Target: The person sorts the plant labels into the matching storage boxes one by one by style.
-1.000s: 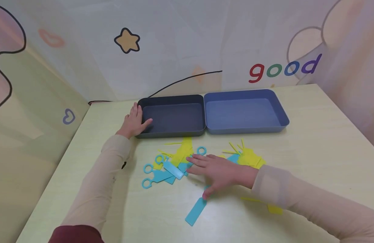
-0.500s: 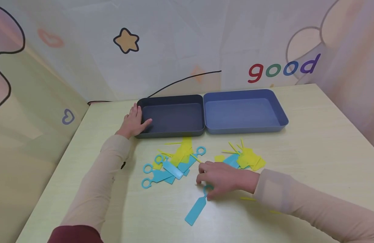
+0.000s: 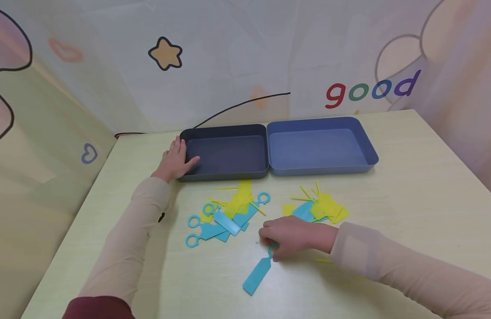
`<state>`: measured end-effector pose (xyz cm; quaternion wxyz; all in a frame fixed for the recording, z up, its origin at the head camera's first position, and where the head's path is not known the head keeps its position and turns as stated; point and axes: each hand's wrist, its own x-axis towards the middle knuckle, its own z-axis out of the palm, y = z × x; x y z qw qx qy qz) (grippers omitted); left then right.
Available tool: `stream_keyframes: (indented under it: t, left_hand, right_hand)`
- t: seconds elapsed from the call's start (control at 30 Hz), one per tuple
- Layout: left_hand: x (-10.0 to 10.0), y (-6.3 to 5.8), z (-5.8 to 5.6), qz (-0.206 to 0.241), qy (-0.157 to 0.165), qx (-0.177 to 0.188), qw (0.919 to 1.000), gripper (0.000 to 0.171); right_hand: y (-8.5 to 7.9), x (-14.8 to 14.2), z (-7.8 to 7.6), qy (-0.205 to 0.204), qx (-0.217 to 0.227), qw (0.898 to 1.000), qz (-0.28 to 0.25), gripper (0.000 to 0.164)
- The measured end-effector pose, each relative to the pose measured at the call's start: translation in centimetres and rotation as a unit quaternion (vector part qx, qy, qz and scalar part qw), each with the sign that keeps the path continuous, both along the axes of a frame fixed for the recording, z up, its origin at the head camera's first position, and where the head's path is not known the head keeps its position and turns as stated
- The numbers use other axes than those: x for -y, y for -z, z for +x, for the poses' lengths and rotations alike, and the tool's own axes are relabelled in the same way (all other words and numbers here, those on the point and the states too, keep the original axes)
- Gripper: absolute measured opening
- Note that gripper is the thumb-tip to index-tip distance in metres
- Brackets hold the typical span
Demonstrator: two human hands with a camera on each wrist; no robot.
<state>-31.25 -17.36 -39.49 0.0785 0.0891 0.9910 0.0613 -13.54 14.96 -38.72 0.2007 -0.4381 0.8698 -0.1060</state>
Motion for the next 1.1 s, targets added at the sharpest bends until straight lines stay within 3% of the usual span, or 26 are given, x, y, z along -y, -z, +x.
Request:
stream_keyframes:
  t: [0.33, 0.6, 0.87, 1.1]
  left_hand:
    - [0.1, 0.2, -0.2, 0.017, -0.004, 0.001, 0.9998, 0.085]
    - [0.3, 0.2, -0.1, 0.042, -0.003, -0.002, 0.9991, 0.085]
    - [0.4, 0.5, -0.3, 0.049, -0.004, -0.005, 0.9988, 0.084]
    - [0.4, 0.7, -0.3, 0.048, -0.002, -0.008, 0.9988, 0.084]
  right_hand:
    - [-0.2, 0.4, -0.9, 0.028, 0.11, 0.993, -0.027, 0.021]
    - [-0.9, 0.0, -2.0, 0.063, 0.197, 0.977, -0.058, 0.016]
    - [-2.3, -0.8, -4.2, 0.097, 0.233, 0.964, -0.084, 0.012]
    - [-3.9, -2.4, -7.2, 0.154, 0.264, 0.941, -0.145, 0.009]
